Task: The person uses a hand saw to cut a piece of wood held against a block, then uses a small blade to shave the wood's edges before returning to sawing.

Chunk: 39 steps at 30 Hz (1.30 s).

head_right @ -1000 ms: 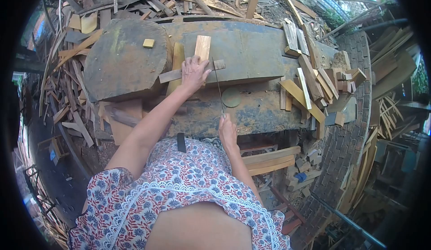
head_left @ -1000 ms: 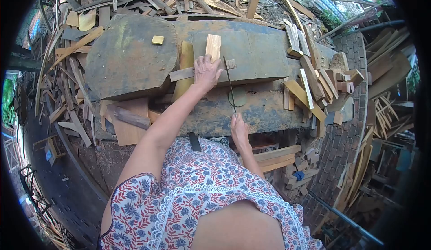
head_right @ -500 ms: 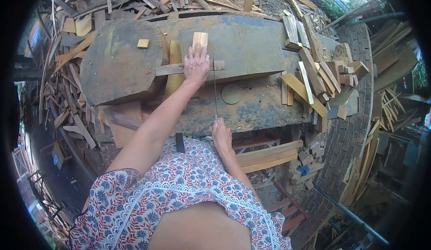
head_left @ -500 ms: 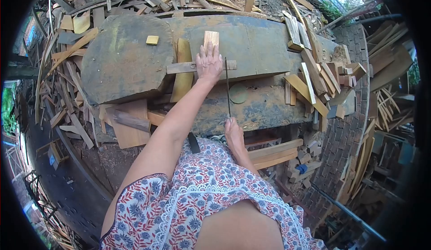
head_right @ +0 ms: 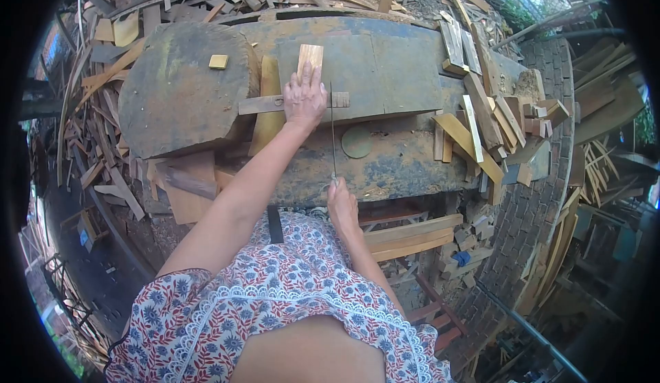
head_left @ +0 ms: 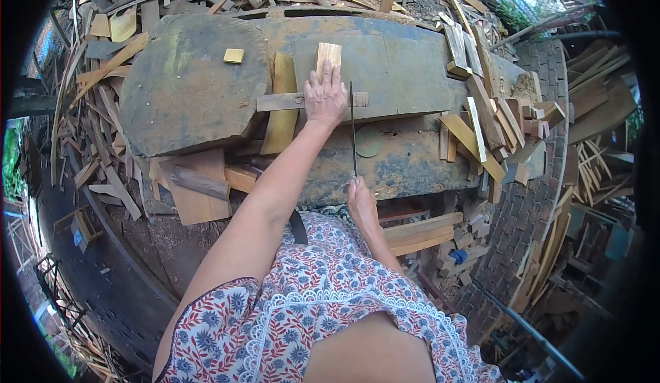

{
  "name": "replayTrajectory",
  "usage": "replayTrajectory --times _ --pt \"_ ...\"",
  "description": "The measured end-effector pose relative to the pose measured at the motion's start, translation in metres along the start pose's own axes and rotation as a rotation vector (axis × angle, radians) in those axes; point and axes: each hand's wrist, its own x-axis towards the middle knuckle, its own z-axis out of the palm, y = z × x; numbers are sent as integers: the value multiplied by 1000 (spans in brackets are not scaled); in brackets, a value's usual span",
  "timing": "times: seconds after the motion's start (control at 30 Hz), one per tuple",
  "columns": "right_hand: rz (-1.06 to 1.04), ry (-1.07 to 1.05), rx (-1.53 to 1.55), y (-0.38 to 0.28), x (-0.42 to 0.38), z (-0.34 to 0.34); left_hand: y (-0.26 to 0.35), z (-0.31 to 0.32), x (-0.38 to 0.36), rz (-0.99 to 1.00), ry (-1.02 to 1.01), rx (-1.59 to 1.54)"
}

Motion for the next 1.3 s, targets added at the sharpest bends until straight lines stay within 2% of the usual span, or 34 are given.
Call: replayTrajectory --times 0.07,0.2,0.3,0.53,0.8,1.0,1.07,1.3 --pt "19 -18 8 -3 1 -2 0 1 0 13 0 -37" --pt "-98 61 30 -30 73 -7 0 0 1 31 7 -26" --pt "-102 98 21 -43 90 -7 1 -1 1 20 38 -6" --pt "10 -5 10 -6 13 -2 1 -1 1 8 50 -8" --pt "-109 118 24 -52 110 -8 0 -2 3 23 50 -2" --pt "-49 22 11 -19 38 -6 1 -2 2 12 42 -14" --pt "52 -40 -26 -13 21 -6 1 0 2 20 60 -53" --pt "-97 87 33 -46 107 -6 1 -2 2 28 65 -10"
